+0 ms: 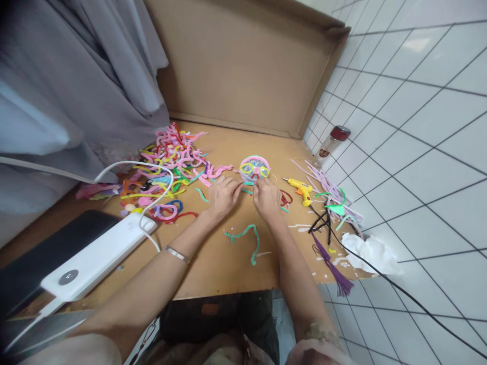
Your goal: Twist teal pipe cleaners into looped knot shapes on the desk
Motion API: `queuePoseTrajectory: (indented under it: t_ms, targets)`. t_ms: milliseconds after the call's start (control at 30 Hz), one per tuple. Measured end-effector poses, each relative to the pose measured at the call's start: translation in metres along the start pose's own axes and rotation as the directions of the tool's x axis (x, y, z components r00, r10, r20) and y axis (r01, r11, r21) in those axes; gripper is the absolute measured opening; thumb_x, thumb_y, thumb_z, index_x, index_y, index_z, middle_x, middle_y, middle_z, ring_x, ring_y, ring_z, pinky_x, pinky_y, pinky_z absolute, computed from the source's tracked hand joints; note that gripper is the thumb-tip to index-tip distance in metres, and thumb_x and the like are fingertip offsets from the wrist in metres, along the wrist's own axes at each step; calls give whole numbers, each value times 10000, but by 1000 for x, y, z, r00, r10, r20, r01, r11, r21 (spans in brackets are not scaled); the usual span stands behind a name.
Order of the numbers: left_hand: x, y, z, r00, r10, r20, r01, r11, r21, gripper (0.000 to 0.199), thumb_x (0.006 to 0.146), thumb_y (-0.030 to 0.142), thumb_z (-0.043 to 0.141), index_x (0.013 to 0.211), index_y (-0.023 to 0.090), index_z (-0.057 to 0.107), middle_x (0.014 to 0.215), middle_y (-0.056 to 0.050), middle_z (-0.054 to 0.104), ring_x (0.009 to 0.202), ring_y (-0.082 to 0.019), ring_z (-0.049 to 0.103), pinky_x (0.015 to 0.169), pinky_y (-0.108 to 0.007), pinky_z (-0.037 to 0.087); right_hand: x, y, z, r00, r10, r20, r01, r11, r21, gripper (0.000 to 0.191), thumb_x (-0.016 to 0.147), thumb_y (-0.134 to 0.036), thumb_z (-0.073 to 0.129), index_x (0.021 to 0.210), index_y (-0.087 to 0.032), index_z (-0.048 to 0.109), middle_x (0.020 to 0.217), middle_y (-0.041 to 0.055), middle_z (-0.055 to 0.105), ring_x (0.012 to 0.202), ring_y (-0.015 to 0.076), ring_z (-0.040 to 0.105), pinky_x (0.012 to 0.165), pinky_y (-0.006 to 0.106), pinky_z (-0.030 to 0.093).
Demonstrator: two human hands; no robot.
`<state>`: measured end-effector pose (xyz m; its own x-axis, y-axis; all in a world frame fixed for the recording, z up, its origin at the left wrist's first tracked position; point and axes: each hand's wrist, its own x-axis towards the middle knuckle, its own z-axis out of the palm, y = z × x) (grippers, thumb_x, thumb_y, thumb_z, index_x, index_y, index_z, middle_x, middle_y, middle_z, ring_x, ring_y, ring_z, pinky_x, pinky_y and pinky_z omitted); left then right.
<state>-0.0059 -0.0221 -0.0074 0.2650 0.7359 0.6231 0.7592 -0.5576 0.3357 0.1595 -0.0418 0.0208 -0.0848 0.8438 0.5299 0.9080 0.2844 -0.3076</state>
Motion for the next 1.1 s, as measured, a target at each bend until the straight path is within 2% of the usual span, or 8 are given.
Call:
queuePoseTrajectory:
  t_ms: [100,233,333,467,567,767,967,1100]
  targets:
    - [1,-2,7,998,-32,55,33,999,-27,296,963,267,479,1039,192,754,890,-118,700,890,-235,596,757,-329,434,-3,12,0,998,68,-16,-64,982,180,167,843,-252,531,781,-204,679,796,72,662,739,216,572,710,324,436]
    - [2,-3,12,993,-90,71,97,991,-89,313,967,289,475,1028,186,763,898,-118,672,824,-214,609,718,-309,442,-2,24,-2,983,157,94,-181,914,364,142,790,-283,586,755,-187,686,731,42,640,684,193,570,689,319,448]
    - [1,-3,11,993,-98,62,105,987,-119,338,973,300,460,1062,179,763,889,-113,665,787,-198,617,715,-297,457,-1,26,-4,978,159,137,-196,928,317,103,759,-230,572,721,-192,661,681,23,624,669,187,563,685,310,429]
    - [-1,-2,10,994,-98,52,104,987,-124,355,969,282,446,1089,161,756,896,-118,678,809,-203,635,751,-303,486,-4,21,-5,980,168,110,-186,965,184,93,765,-222,555,713,-209,631,685,36,639,669,205,564,661,312,398]
    - [-1,-2,11,992,-107,61,114,987,-111,352,938,208,445,1130,153,736,942,-123,696,835,-205,648,779,-308,500,-6,18,-4,972,213,103,-227,961,156,71,767,-231,547,736,-218,611,669,28,636,621,200,547,618,301,367]
    - [0,4,9,991,-92,101,102,991,-90,327,926,195,440,1037,131,740,934,-136,695,854,-217,651,794,-318,503,-6,19,0,966,239,98,-258,912,319,48,752,-238,528,716,-229,559,635,16,634,578,185,544,584,296,375]
    - [0,10,4,987,-104,126,116,989,-87,297,918,201,446,941,146,737,900,-129,688,814,-204,645,739,-297,476,-4,14,-3,964,250,87,-264,887,380,44,715,-246,537,672,-235,537,575,-3,600,522,163,512,553,295,380]
    - [1,8,4,980,-172,101,190,956,-223,249,873,186,495,762,152,716,772,-106,689,734,-193,629,717,-297,462,-3,8,-4,951,286,117,-305,810,501,44,660,-242,572,654,-234,529,542,-25,581,495,139,512,523,269,403]
